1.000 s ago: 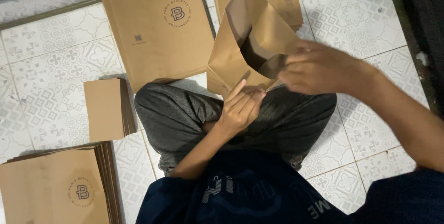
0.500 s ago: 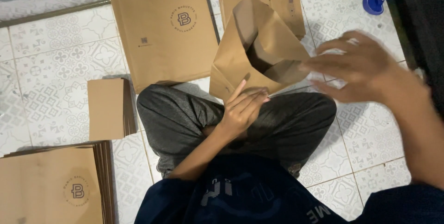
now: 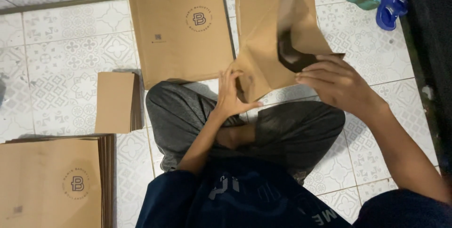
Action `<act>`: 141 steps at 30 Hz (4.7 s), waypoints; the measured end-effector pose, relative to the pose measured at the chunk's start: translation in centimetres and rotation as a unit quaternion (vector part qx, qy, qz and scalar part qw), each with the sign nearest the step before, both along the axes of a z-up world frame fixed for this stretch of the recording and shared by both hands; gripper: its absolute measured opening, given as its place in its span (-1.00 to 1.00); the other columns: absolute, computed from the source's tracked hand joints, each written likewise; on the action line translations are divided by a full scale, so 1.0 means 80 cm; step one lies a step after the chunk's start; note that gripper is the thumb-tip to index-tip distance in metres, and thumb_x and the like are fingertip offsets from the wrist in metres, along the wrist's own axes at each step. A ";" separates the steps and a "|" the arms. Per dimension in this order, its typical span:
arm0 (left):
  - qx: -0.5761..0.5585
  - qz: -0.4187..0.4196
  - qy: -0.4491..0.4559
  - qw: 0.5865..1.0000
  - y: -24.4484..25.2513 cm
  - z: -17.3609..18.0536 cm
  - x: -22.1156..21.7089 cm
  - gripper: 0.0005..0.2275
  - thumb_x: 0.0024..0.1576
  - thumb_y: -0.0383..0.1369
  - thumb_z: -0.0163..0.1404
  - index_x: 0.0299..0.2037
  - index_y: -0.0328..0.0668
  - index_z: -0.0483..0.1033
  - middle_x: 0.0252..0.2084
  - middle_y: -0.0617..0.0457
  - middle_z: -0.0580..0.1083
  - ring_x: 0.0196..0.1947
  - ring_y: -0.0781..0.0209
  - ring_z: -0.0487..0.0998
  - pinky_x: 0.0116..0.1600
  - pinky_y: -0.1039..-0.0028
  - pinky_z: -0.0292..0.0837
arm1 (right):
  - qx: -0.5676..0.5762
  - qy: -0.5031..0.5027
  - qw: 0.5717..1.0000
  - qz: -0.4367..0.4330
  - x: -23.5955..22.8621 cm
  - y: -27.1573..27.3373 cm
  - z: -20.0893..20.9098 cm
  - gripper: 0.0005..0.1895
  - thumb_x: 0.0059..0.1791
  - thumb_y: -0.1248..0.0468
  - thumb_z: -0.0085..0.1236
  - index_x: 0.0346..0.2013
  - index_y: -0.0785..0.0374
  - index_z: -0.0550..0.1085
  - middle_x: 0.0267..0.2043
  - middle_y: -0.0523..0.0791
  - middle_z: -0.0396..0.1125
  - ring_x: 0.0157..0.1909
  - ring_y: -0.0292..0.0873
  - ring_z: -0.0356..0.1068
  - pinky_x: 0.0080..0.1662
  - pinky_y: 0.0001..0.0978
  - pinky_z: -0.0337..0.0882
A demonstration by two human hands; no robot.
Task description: The person folds paper bags and applies glue to a specific area of the bag using a small brush.
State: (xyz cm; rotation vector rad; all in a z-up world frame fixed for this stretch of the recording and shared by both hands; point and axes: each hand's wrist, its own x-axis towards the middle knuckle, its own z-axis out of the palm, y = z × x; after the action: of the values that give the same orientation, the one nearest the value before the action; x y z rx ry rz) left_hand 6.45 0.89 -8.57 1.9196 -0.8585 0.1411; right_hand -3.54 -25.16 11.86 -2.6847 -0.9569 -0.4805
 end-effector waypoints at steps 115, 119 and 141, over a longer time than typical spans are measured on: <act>0.165 -0.188 -0.190 0.949 0.011 0.144 0.031 -0.14 -0.27 -0.09 0.38 0.31 -0.11 0.31 0.22 -0.02 0.42 0.01 -0.04 0.59 0.08 0.06 0.37 | 0.379 -0.035 0.890 -0.250 -0.028 0.111 -0.127 -0.83 0.06 0.40 0.27 -0.07 0.33 0.66 -0.26 0.06 0.54 -0.32 0.11 0.53 -0.38 -0.28 0.49; 0.182 -0.188 -0.192 0.946 0.012 0.141 0.028 -0.13 -0.23 -0.05 0.36 0.34 -0.11 0.27 0.25 0.00 0.39 0.00 -0.03 0.60 0.09 0.06 0.39 | 0.379 -0.030 0.895 -0.232 -0.029 0.109 -0.125 -0.83 0.06 0.40 0.25 -0.07 0.33 0.66 -0.20 0.05 0.55 -0.24 0.12 0.54 -0.30 -0.22 0.53; 0.090 -0.205 -0.204 0.953 -0.008 0.114 0.026 -0.92 0.31 -0.36 -0.17 -0.19 -0.15 0.32 -0.52 0.04 0.51 -0.49 0.07 0.60 -0.02 0.20 0.46 | 0.281 0.067 0.936 -0.200 -0.019 0.066 -0.096 -0.73 -0.04 0.23 0.38 -0.10 0.28 0.62 -0.26 -0.01 0.52 -0.16 0.14 0.52 0.03 0.00 0.43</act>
State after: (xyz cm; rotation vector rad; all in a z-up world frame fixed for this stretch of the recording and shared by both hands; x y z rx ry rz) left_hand 8.55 0.28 0.52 1.8613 -1.5765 0.2181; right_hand -5.06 -19.90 4.18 -2.3260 -0.1775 -0.5408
